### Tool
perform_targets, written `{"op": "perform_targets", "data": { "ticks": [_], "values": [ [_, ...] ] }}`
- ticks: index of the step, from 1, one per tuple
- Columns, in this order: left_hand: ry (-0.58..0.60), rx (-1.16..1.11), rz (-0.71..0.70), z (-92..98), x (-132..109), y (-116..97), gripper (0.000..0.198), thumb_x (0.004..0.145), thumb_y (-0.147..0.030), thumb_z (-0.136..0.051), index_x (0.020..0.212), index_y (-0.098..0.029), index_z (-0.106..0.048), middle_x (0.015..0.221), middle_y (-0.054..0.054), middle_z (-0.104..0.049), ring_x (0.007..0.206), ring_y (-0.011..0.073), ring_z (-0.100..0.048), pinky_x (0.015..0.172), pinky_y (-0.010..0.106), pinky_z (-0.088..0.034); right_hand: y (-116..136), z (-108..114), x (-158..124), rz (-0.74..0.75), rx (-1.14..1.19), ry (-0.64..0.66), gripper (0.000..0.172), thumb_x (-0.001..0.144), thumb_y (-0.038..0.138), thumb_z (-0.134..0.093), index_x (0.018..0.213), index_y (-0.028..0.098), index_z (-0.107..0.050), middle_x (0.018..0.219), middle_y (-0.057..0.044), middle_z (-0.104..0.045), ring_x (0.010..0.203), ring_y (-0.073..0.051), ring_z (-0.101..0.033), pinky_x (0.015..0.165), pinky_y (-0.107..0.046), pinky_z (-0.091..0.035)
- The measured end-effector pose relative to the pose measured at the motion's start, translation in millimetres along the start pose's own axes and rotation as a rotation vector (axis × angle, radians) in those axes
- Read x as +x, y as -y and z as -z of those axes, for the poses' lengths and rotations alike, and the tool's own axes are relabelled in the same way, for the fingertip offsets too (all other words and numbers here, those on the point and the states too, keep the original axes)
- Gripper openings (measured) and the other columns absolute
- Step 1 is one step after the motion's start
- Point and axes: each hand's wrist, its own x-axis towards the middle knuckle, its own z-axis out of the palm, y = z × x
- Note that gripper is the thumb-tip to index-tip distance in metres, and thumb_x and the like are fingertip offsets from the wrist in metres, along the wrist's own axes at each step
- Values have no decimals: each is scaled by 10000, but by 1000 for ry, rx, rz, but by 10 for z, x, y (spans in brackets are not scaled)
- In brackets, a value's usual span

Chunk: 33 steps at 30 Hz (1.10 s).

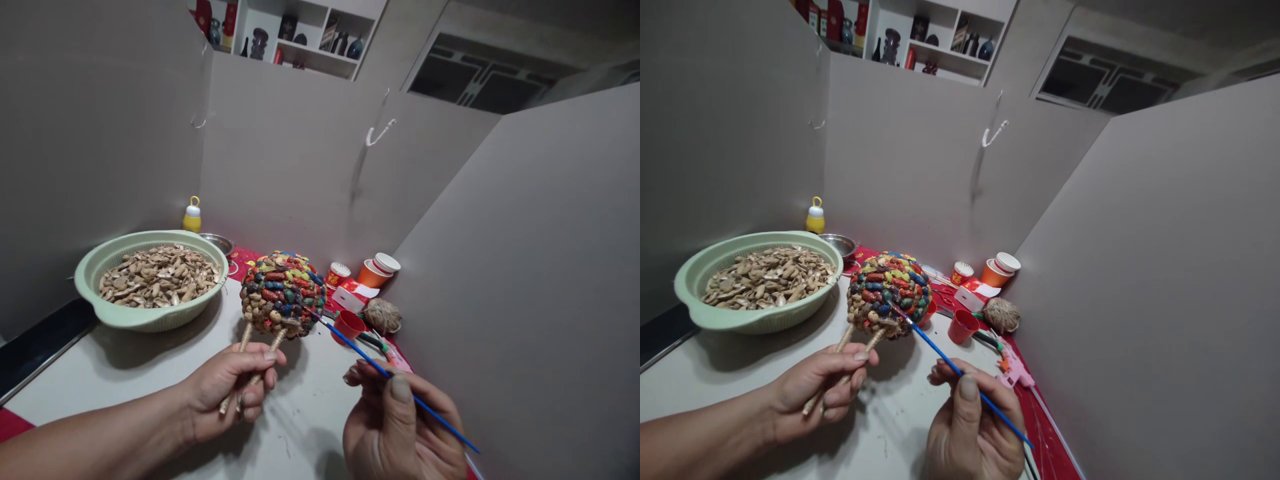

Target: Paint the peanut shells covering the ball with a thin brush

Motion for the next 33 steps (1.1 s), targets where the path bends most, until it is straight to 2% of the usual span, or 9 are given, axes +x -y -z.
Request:
{"op": "perform_targets", "data": {
  "ticks": [9, 23, 33],
  "values": [
    [-12, 15, 53, -12, -51, -45, 246, 667, -218, -850, 784, -163, -641, 505, -63, -580, 340, 10, -282, 356, 152, -191, -37, 42, 12, -6, 4, -25, 266, 776, 356, -877, 813, 157, -704, 695, 8, -732, 556, -150, -711, 528, -270, -605],
    [20, 8, 49, 9, -35, -36, 274, 669, -215, -870, 770, -173, -619, 495, -74, -563, 333, 2, -266, 355, 155, -186, -25, 30, 45, 19, 9, -50, 280, 778, 369, -879, 808, 157, -698, 684, 10, -730, 545, -142, -707, 529, -260, -606],
    [33, 64, 36, 12, -4, -4, 485, 539, -324, -970, 666, -207, -517, 464, -80, -566, 326, 7, -270, 325, 144, -217, -54, 60, 47, 20, 3, -47, 242, 795, 349, -864, 843, 161, -719, 716, 7, -736, 561, -148, -716, 537, -268, -609]
  ]
}}
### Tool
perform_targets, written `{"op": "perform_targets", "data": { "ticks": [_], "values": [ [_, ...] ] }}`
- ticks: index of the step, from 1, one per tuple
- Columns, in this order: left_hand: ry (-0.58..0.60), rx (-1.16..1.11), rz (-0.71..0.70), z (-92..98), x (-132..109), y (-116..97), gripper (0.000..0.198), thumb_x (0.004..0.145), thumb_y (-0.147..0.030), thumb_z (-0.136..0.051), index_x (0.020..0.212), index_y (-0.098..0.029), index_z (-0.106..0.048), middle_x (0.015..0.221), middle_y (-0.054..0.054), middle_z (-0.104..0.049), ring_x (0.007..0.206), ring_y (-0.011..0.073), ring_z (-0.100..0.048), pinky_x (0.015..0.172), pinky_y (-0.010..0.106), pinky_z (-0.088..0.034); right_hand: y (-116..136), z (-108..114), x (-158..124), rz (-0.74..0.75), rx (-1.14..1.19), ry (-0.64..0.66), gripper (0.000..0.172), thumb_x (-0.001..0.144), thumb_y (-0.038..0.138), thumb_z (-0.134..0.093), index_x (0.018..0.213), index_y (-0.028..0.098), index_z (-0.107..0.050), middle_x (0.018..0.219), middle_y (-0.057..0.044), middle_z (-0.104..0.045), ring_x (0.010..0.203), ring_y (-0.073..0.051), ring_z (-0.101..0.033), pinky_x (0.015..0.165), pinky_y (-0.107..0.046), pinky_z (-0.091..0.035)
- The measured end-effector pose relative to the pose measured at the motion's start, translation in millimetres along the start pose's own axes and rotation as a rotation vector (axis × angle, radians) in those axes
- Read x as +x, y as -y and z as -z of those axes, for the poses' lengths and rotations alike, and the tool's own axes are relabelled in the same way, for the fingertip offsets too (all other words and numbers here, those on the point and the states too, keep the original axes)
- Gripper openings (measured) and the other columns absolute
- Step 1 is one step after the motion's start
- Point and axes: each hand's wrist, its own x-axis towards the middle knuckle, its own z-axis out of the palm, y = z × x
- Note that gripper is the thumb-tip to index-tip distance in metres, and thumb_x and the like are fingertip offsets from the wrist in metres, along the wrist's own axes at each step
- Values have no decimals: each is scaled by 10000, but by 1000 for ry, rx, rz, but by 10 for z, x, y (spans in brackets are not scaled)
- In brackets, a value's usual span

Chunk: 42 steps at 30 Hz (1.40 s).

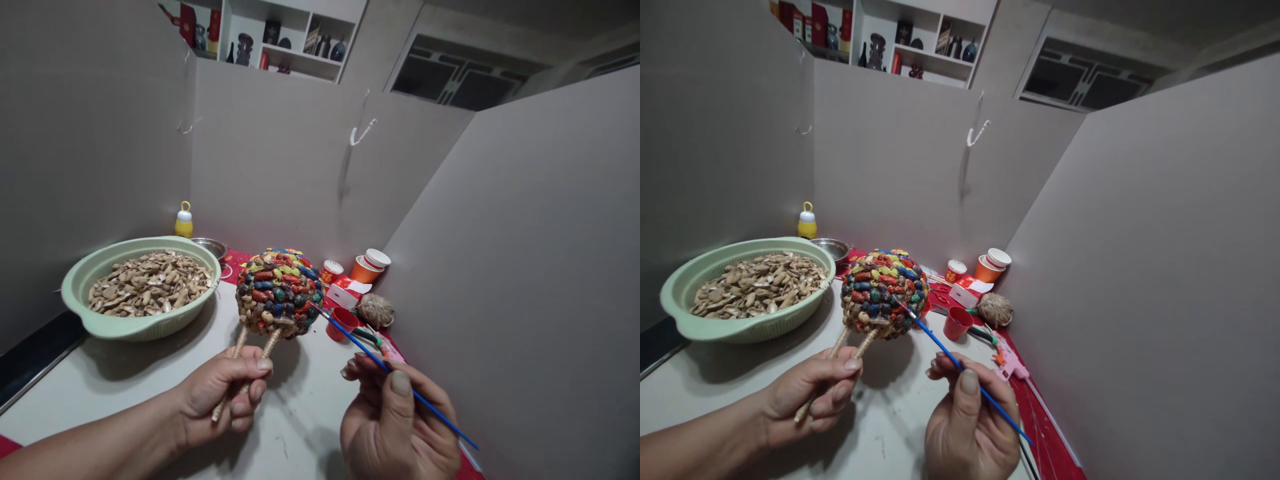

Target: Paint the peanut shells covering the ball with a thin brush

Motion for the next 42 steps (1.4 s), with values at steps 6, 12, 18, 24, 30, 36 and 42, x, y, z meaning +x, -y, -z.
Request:
{"op": "perform_targets", "data": {
  "ticks": [6, 12, 18, 24, 30, 36, 42],
  "values": [
    [0, 33, -5, 17, 13, 34, 495, 570, -364, -960, 651, -219, -494, 453, -78, -558, 316, 24, -305, 327, 159, -270, 28, -8, -2, 16, -15, -1, 248, 801, 356, -857, 826, 159, -709, 713, 9, -729, 562, -147, -709, 537, -275, -600],
    [4, 32, -19, 19, 15, 7, 373, 641, -386, -924, 729, -176, -629, 453, -80, -526, 320, 22, -301, 331, 158, -245, 45, -27, -3, 36, 9, -17, 247, 785, 350, -869, 834, 163, -715, 709, 7, -742, 565, -148, -711, 535, -273, -601],
    [-25, -16, -20, 19, 8, -14, 271, 725, -300, -853, 916, -180, -703, 459, -82, -532, 322, 37, -295, 331, 162, -230, 54, -19, -7, 31, 14, -13, 239, 786, 348, -869, 837, 164, -725, 712, 10, -745, 562, -142, -711, 535, -265, -603],
    [-9, -50, -8, 32, -12, -31, 136, 794, -228, -776, 887, -187, -687, 470, -81, -521, 322, 39, -302, 337, 162, -224, 68, -37, -7, 40, 20, 26, 209, 816, 340, -842, 836, 166, -729, 732, 18, -741, 558, -141, -711, 518, -268, -602],
    [-7, -55, -18, 15, -4, -45, 149, 791, -234, -782, 875, -181, -670, 477, -79, -527, 329, 37, -318, 346, 160, -226, 0, 40, -120, 352, -158, 204, 50, 928, 199, -695, 900, 167, -722, 783, -9, -750, 627, -146, -718, 590, -306, -606],
    [-66, -42, -17, -23, -14, -58, 49, 875, -213, -685, 880, -186, -644, 474, -73, -525, 328, 48, -352, 357, 161, -247, -73, 144, -116, 599, -249, 417, 147, 927, 72, -644, 1036, 139, -717, 884, -37, -753, 750, -164, -753, 685, -338, -630],
    [-91, -26, -34, -23, -3, -13, 36, 935, -210, -624, 910, -189, -637, 486, -73, -528, 332, 49, -363, 367, 160, -256, -48, 170, -92, 666, -338, 513, 131, 946, 52, -620, 1039, 120, -683, 925, -47, -732, 829, -148, -752, 757, -318, -637]
  ]
}}
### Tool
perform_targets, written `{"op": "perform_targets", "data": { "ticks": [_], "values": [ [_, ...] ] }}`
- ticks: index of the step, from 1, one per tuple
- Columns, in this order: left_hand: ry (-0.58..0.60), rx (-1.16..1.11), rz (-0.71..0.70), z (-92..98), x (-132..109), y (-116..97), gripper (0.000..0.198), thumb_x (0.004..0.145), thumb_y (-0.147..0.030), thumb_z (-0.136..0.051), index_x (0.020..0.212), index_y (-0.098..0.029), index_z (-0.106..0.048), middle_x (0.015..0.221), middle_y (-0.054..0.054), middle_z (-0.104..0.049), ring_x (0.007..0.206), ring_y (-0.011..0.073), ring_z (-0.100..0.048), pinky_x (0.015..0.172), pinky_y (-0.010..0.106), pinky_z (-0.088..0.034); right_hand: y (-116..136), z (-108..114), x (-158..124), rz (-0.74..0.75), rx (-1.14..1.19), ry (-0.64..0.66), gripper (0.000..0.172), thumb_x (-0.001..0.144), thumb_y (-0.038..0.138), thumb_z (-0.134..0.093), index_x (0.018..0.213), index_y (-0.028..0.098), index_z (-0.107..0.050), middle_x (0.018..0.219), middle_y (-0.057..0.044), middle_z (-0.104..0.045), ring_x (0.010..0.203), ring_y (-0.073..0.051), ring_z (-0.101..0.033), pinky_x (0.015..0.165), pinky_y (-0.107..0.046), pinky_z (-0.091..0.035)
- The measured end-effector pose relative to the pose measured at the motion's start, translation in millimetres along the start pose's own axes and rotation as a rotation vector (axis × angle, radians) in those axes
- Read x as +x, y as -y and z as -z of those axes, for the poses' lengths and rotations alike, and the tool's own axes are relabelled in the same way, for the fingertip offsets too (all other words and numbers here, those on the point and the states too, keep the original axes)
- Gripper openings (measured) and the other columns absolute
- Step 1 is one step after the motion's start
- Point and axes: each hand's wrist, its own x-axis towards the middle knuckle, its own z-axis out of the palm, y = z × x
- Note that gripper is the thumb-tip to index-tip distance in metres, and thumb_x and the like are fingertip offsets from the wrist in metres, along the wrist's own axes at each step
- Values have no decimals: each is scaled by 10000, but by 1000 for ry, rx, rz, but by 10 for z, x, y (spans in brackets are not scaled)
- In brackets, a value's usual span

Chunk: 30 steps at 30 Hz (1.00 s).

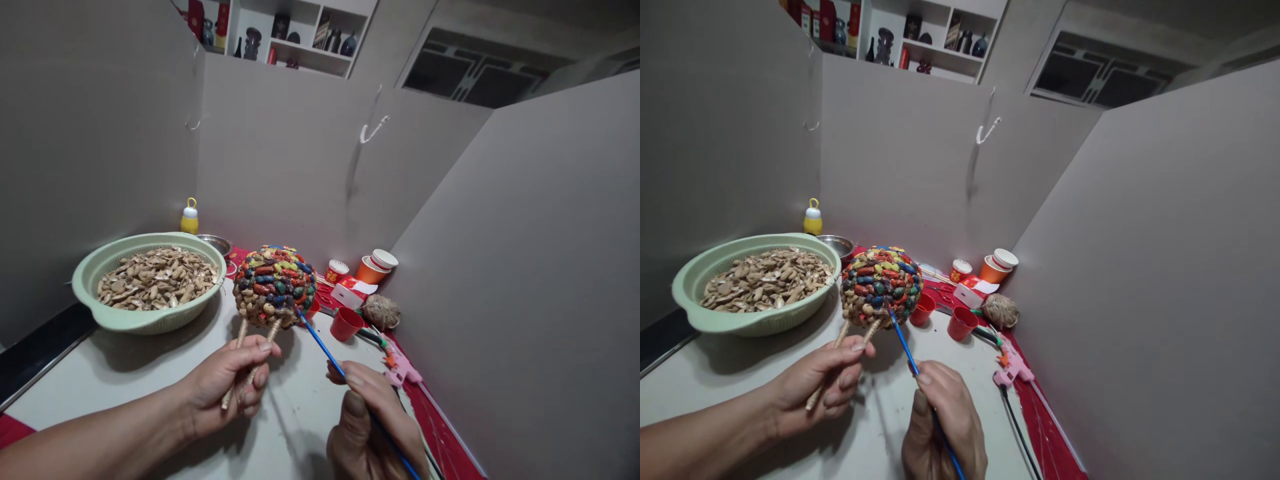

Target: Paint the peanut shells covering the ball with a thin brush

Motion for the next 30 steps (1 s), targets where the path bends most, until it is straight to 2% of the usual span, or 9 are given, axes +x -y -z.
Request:
{"op": "perform_targets", "data": {
  "ticks": [6, 17, 25, 30],
  "values": [
    [10, 14, -15, 25, 21, 32, 49, 949, -237, -627, 931, -192, -632, 501, -71, -543, 335, 50, -364, 365, 161, -274, -89, 39, -102, 7, 2, 61, 249, 901, 7, -645, 1116, 122, -690, 1009, -73, -742, 903, -176, -760, 782, -347, -649],
    [-27, 41, -47, -23, 6, 2, 73, 910, -244, -674, 918, -193, -623, 486, -78, -531, 339, 45, -362, 373, 158, -268, -37, 8, -63, 74, -44, 146, 265, 867, -43, -643, 1071, 120, -689, 949, -69, -758, 883, -166, -759, 782, -317, -656],
    [-12, 47, -70, 4, 25, 20, 210, 824, -302, -777, 927, -202, -623, 493, -84, -540, 345, 44, -355, 374, 163, -255, 47, 27, -18, 30, -89, 32, 201, 909, 5, -631, 1037, 146, -695, 898, -49, -752, 803, -162, -754, 732, -325, -656],
    [13, 65, -65, 3, 14, 36, 297, 762, -335, -837, 923, -207, -622, 492, -88, -544, 350, 45, -350, 370, 163, -253, 7, 14, -11, 79, -66, 51, 240, 900, -5, -634, 1081, 139, -699, 925, -59, -763, 838, -172, -763, 749, -331, -663]
  ]
}}
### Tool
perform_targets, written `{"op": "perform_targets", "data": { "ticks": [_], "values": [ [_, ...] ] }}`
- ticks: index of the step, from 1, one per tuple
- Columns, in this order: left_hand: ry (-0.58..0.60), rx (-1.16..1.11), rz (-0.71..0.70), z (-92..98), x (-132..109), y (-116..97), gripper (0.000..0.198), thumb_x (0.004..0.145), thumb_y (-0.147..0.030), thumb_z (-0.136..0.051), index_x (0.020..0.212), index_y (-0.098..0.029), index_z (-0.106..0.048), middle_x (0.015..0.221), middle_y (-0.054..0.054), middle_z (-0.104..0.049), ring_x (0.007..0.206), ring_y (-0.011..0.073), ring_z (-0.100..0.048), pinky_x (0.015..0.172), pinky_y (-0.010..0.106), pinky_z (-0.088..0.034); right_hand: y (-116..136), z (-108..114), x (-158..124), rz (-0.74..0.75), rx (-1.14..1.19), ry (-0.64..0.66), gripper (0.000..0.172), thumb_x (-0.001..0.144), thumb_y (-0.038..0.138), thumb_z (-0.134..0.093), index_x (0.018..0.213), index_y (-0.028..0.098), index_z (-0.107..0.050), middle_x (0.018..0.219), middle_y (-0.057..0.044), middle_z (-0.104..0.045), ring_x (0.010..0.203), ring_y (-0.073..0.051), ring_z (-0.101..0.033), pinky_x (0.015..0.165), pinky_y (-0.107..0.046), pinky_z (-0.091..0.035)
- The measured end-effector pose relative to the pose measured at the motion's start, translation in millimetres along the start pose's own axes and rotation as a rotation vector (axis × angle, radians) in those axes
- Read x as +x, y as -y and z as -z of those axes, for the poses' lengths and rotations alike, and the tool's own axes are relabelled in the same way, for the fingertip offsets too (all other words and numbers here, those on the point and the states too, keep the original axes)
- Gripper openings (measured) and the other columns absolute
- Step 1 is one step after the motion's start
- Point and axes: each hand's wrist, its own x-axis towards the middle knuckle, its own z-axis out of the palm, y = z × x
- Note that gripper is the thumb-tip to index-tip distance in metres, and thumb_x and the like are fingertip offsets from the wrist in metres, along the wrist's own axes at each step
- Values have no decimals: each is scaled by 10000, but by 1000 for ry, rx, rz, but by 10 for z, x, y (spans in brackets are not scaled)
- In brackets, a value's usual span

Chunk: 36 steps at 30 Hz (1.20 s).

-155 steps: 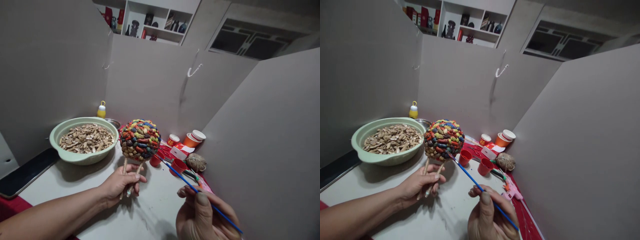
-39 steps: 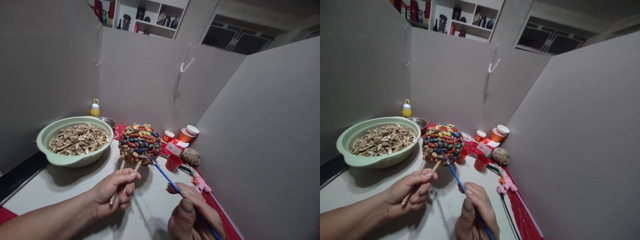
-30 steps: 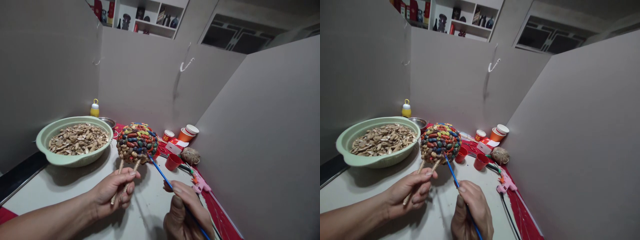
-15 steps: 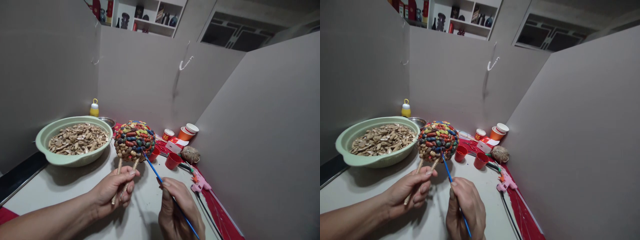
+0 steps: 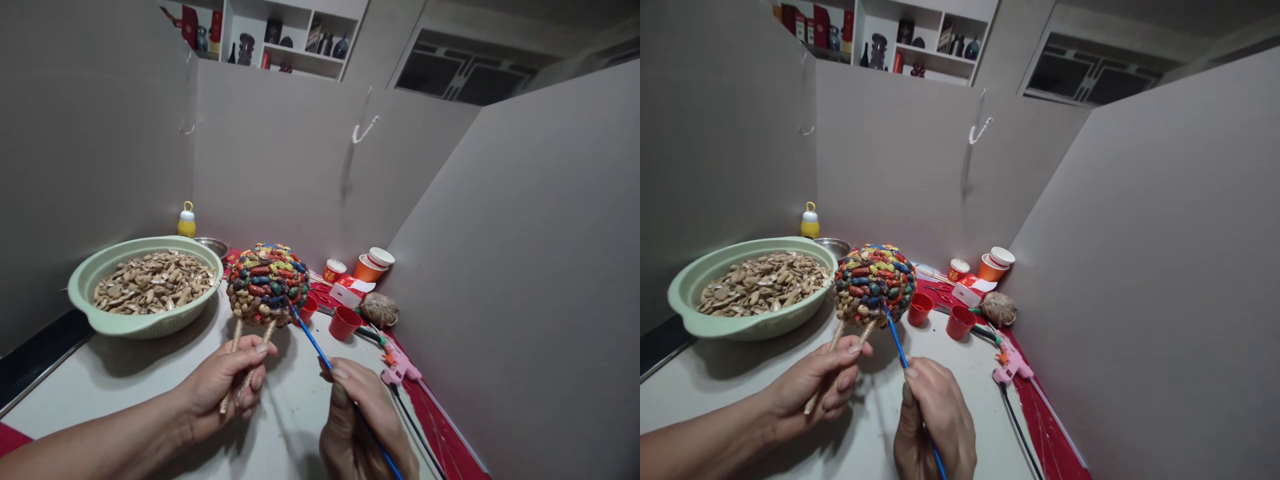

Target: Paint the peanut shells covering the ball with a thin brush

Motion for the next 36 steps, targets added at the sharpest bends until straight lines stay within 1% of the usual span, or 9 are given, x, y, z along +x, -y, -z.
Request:
{"op": "perform_targets", "data": {
  "ticks": [6, 10, 12, 15, 17, 19, 23, 29, 36],
  "values": [
    [15, -12, -8, 13, 7, -5, 340, 729, -352, -870, 922, -206, -631, 486, -93, -540, 347, 45, -349, 367, 164, -239, -39, 9, -20, -34, 20, 57, 251, 881, -23, -639, 1071, 132, -693, 949, -72, -767, 862, -171, -768, 774, -317, -658],
    [-6, -35, -2, 13, 7, -32, 239, 797, -305, -815, 920, -199, -640, 483, -91, -532, 341, 46, -361, 376, 163, -221, -20, 12, -14, -47, 37, 29, 189, 897, 8, -645, 1030, 130, -700, 927, -65, -761, 822, -169, -767, 765, -318, -653],
    [-19, -61, 4, 13, -4, -46, 174, 838, -277, -777, 913, -191, -645, 479, -89, -523, 335, 43, -353, 379, 163, -209, 7, 3, 7, -84, 52, -49, 158, 911, 39, -653, 1024, 136, -707, 908, -57, -757, 791, -171, -764, 746, -330, -649],
    [-22, -106, 26, 16, -19, -62, 89, 891, -236, -723, 900, -177, -656, 471, -88, -504, 324, 38, -327, 378, 166, -185, 74, -12, 74, -171, 49, -250, 87, 939, 105, -662, 998, 143, -713, 858, -50, -744, 714, -170, -739, 675, -335, -627],
    [-18, -134, 51, 15, -24, -74, 67, 940, -214, -661, 890, -169, -662, 463, -85, -490, 318, 38, -319, 379, 170, -178, 124, -20, 131, -244, 21, -285, 57, 955, 140, -658, 944, 145, -714, 830, -55, -737, 671, -168, -719, 635, -332, -608],
    [-9, -158, 70, 10, -29, -87, 139, 990, -198, -583, 884, -163, -666, 459, -80, -483, 316, 39, -316, 382, 172, -170, 157, -33, 180, -295, -6, -270, 80, 960, 137, -650, 918, 145, -718, 820, -60, -734, 654, -164, -705, 622, -329, -596],
    [14, -184, 93, 8, -37, -101, 266, 1045, -191, -472, 867, -153, -666, 453, -72, -474, 309, 37, -286, 382, 180, -141, 139, -70, 200, -256, 29, -391, 112, 930, 85, -660, 972, 138, -749, 824, -58, -738, 651, -157, -692, 607, -320, -584],
    [79, -204, 96, 65, -24, -74, 221, 1028, -212, -518, 873, -157, -665, 473, -79, -456, 321, 38, -259, 378, 178, -132, 87, -59, 136, -231, 45, -364, 188, 920, 73, -645, 1060, 123, -760, 857, -70, -762, 663, -160, -710, 617, -324, -606],
    [128, -225, 92, 100, -4, -58, 152, 999, -231, -596, 884, -157, -663, 484, -90, -441, 328, 33, -245, 384, 173, -126, 120, -69, 51, -244, 89, -197, 229, 885, 28, -668, 1059, 152, -750, 950, -58, -782, 782, -174, -757, 722, -325, -642]
  ]
}}
